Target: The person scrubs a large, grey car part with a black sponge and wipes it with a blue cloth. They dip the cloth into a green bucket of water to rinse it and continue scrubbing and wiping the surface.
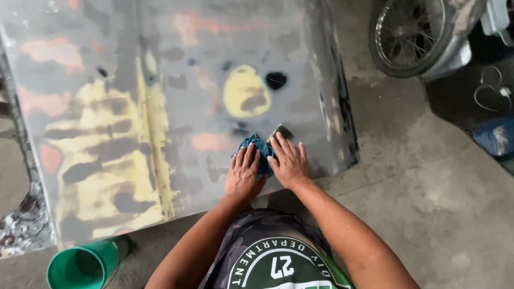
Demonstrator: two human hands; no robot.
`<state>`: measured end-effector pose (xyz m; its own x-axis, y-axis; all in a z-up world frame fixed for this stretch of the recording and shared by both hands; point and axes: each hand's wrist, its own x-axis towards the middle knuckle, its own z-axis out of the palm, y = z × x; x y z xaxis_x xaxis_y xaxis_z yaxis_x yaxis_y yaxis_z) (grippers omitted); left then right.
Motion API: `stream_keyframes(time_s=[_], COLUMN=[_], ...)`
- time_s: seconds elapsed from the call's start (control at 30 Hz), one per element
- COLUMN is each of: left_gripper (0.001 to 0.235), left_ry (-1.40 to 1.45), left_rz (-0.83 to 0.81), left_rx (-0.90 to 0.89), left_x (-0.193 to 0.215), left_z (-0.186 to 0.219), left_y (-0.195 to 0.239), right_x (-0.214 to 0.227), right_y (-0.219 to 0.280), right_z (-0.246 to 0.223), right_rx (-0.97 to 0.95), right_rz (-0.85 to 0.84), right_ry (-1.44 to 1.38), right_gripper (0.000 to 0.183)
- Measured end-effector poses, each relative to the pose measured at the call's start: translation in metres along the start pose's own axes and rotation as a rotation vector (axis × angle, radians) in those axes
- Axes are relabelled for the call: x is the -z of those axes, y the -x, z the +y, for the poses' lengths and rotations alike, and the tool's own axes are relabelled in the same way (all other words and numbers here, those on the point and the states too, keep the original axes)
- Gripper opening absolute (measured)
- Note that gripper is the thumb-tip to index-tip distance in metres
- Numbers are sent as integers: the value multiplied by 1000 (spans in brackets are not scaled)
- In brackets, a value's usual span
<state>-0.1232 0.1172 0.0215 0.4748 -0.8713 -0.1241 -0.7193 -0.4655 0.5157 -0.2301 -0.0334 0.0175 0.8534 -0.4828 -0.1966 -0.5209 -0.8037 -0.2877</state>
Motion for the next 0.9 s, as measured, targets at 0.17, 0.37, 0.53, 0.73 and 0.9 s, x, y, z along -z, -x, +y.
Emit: stream_keyframes(time_s=[0.17, 0.37, 0.53, 0.73, 0.9], left_gripper=[87, 79, 73, 76, 75], left_ry=[-36, -100, -164, -174, -197], left_rz=[-28, 84, 233, 312, 384], left_rx=[77, 72, 208, 555, 700], left_x=[1, -36, -88, -146, -182], left_z=[36, 60, 96, 170, 208], left_y=[-19, -48, -87, -122, -139], right_x=[-9, -8, 11, 62, 53], right_y=[5, 1, -3, -37, -58], right_z=[76, 144, 200, 271, 285], right_rx=[-170, -33, 407, 837, 890], right_rz=[116, 208, 198, -63, -157], right_ry=[-19, -113, -80, -23, -148], right_gripper=[62, 42, 43, 48, 40])
